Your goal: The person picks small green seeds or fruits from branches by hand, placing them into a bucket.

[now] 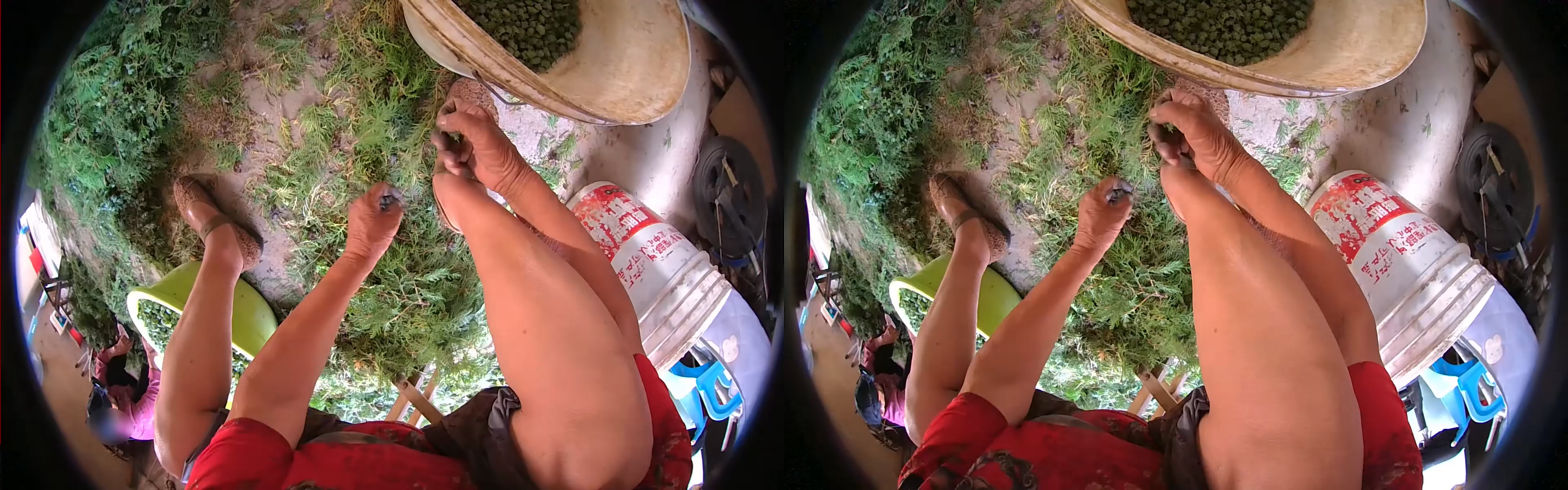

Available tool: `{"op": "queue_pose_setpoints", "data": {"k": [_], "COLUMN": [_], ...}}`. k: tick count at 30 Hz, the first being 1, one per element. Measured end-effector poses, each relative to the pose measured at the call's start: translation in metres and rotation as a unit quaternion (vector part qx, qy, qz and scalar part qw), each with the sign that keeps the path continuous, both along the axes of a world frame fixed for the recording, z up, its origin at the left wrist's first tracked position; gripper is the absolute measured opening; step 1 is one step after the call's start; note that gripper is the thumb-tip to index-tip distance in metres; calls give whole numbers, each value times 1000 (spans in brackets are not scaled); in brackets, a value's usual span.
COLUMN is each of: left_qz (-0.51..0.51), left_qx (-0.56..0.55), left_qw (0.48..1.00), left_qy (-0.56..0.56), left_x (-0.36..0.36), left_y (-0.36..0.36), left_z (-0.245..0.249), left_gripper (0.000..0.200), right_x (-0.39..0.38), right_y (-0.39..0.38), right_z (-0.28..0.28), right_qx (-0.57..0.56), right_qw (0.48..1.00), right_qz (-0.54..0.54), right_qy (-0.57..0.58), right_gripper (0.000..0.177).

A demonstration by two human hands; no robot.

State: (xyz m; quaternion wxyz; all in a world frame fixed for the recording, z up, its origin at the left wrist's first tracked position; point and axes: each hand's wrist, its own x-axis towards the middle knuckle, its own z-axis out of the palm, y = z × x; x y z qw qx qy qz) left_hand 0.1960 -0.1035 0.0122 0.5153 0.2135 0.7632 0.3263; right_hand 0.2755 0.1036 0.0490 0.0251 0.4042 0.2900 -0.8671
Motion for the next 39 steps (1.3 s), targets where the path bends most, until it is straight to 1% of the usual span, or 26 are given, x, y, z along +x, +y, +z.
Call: {"op": "queue_pose_setpoints", "data": {"k": [1,2,3,5,7,10,13,16,17,18,19,20,21,22,23,24,25,27,28,29,32,33,34,36,38,39], "left_qz": [-1,107,211,229,265,239,232,166,166,116,64,35,33,20,6,-8,-8,-46,-39,-95,-145,-139,-141,-142,-120,-118], "left_qx": [1,-10,-20,-13,-36,-42,-25,-60,-60,-63,-68,-17,-18,-1,16,14,14,-27,-30,-2,13,15,12,8,15,17], "left_qw": [1000,985,941,928,873,868,875,923,923,950,971,987,987,997,1000,998,998,995,995,979,954,953,957,961,967,966], "left_qy": [1,-133,-263,-292,-409,-433,-424,-342,-341,-282,-222,-155,-158,-70,19,56,54,83,81,180,261,269,252,237,224,228], "left_x": [0,1,1,1,-5,-9,-11,-10,-8,-4,1,7,12,17,21,24,28,37,43,51,58,59,59,60,59,60], "left_y": [-1,-6,-6,-9,-10,-16,-11,-12,-12,-8,-7,-7,-6,-6,-6,-3,-1,6,7,0,1,3,3,2,6,8], "left_z": [3,7,15,16,22,22,31,24,22,23,24,18,13,9,4,0,-2,-3,-7,-21,-22,-20,-23,-22,-17,-18], "left_gripper": [17,17,17,22,26,30,25,18,18,17,16,15,15,14,14,13,13,16,18,20,17,18,19,20,19,19], "right_x": [0,0,-2,-3,-1,5,3,1,1,0,0,0,0,-1,-1,-1,-1,6,7,7,6,7,7,-9,-20,-26], "right_y": [-1,-5,-7,-9,-6,0,-5,-6,-7,-7,-7,-4,0,1,2,3,4,5,7,7,2,0,-1,-3,1,3], "right_z": [-1,-4,-5,-4,-4,-9,-8,-7,-8,-5,-3,-2,-2,-2,-3,-5,-6,-8,-9,-7,0,-21,-41,-45,-34,-35], "right_qx": [1,8,15,14,-28,-76,-64,-43,-38,-17,-21,-5,13,38,39,61,83,96,111,117,227,367,504,645,766,768], "right_qw": [1000,1000,999,999,998,993,993,992,991,991,991,991,991,992,993,995,996,995,993,992,972,929,862,764,617,616], "right_qz": [-1,-6,-11,-22,18,18,-14,-20,-25,-23,-24,-25,-25,-18,-20,-25,-30,-32,-33,-33,0,24,36,19,167,164], "right_qy": [1,18,36,32,62,92,101,113,127,133,132,130,129,115,113,71,30,25,23,27,-61,-46,-50,-17,-69,-66], "right_gripper": [19,17,16,18,22,25,29,27,26,20,20,20,22,29,29,30,33,33,34,34,25,22,21,19,22,22]}}
